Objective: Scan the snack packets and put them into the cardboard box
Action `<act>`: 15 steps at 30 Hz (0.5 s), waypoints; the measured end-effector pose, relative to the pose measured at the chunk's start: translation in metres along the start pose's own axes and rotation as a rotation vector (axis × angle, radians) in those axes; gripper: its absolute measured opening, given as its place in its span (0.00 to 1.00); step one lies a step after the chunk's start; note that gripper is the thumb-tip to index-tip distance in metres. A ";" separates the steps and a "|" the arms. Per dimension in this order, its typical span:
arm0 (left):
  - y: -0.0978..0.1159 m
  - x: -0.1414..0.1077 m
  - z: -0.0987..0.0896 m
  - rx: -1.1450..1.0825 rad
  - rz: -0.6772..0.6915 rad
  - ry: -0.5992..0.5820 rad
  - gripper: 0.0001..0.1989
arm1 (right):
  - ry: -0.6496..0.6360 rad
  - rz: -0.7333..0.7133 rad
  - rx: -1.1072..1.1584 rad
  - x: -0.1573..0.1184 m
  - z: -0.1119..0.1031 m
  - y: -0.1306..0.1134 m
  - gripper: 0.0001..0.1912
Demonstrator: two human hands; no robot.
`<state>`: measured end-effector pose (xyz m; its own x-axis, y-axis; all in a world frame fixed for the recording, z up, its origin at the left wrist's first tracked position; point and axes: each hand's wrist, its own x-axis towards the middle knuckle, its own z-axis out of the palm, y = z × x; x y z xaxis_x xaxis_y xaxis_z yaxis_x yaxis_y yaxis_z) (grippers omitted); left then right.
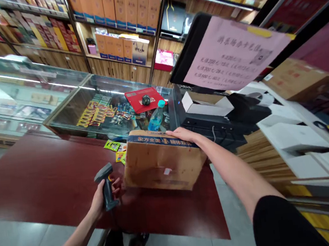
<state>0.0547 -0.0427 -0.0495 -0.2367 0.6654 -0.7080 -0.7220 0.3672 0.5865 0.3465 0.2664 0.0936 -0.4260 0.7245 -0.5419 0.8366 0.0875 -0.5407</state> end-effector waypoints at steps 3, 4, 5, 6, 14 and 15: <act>-0.007 0.023 -0.007 -0.062 0.011 -0.033 0.15 | -0.091 0.103 0.115 0.009 -0.003 0.005 0.36; -0.009 0.030 -0.007 -0.080 0.011 -0.043 0.16 | -0.106 0.132 0.139 0.010 -0.003 0.005 0.36; -0.011 0.035 -0.005 -0.091 0.002 -0.053 0.17 | -0.119 0.153 0.157 0.010 -0.003 0.006 0.36; -0.012 0.040 -0.003 -0.093 -0.014 -0.063 0.17 | -0.127 0.162 0.168 0.009 -0.002 0.007 0.36; 0.007 0.044 -0.013 0.174 -0.061 -0.006 0.23 | 0.054 0.174 0.315 -0.078 -0.010 0.021 0.37; 0.013 0.040 -0.020 0.224 -0.050 -0.003 0.24 | 0.098 0.198 0.337 -0.095 -0.010 0.024 0.38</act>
<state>0.0226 -0.0246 -0.0778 -0.2018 0.6447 -0.7373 -0.5702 0.5347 0.6236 0.4110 0.2067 0.1388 -0.2196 0.7680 -0.6016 0.7324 -0.2776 -0.6217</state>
